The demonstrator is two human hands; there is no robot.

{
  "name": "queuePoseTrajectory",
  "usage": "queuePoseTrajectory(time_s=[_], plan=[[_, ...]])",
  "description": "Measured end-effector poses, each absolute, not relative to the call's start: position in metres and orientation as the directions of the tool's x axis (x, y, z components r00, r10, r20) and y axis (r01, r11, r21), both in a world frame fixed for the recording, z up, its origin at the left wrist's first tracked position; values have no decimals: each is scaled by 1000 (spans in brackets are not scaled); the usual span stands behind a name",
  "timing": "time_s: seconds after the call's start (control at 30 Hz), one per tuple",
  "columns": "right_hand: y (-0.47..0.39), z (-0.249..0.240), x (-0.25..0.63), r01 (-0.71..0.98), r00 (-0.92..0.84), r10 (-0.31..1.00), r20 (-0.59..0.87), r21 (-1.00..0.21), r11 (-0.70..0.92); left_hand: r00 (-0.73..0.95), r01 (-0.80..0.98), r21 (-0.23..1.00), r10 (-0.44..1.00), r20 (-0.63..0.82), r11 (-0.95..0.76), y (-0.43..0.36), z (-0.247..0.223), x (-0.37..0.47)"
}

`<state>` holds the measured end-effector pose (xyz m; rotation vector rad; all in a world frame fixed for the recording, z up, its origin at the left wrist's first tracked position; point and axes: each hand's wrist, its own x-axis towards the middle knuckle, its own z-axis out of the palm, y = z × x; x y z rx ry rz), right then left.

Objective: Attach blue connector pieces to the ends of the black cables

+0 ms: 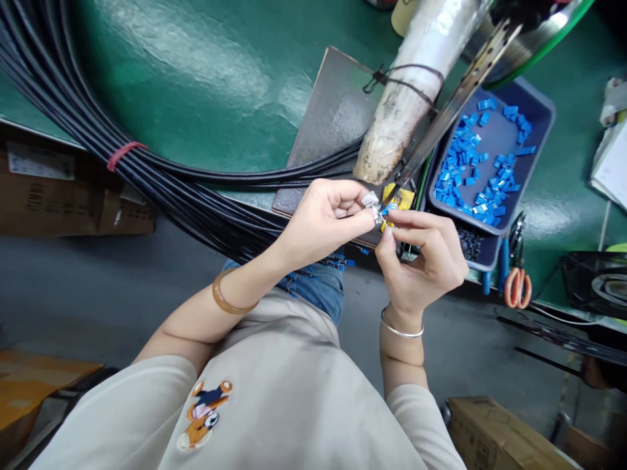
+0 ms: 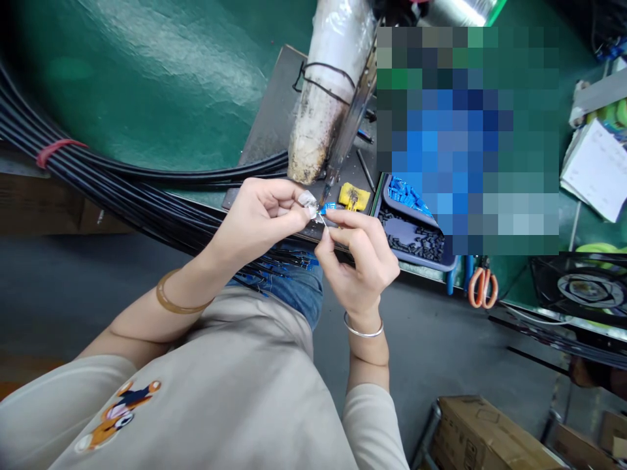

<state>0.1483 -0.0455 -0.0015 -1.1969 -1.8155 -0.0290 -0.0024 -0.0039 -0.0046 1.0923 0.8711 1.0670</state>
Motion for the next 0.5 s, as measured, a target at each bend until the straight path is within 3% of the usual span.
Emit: queuePoseTrajectory(time_s=[0.2, 0.4, 0.5], plan=[[-47, -3, 149, 751, -108, 705, 701, -407, 520, 342, -222, 960, 936, -87, 170, -1, -7, -4], [-49, -3, 149, 650, -4, 751, 661, -569, 504, 408, -240, 942, 905, -122, 235, -3, -6, -8], [-48, -3, 148, 649, 9, 767, 642, -587, 484, 406, -235, 942, 905, -128, 239, -4, -6, -8]])
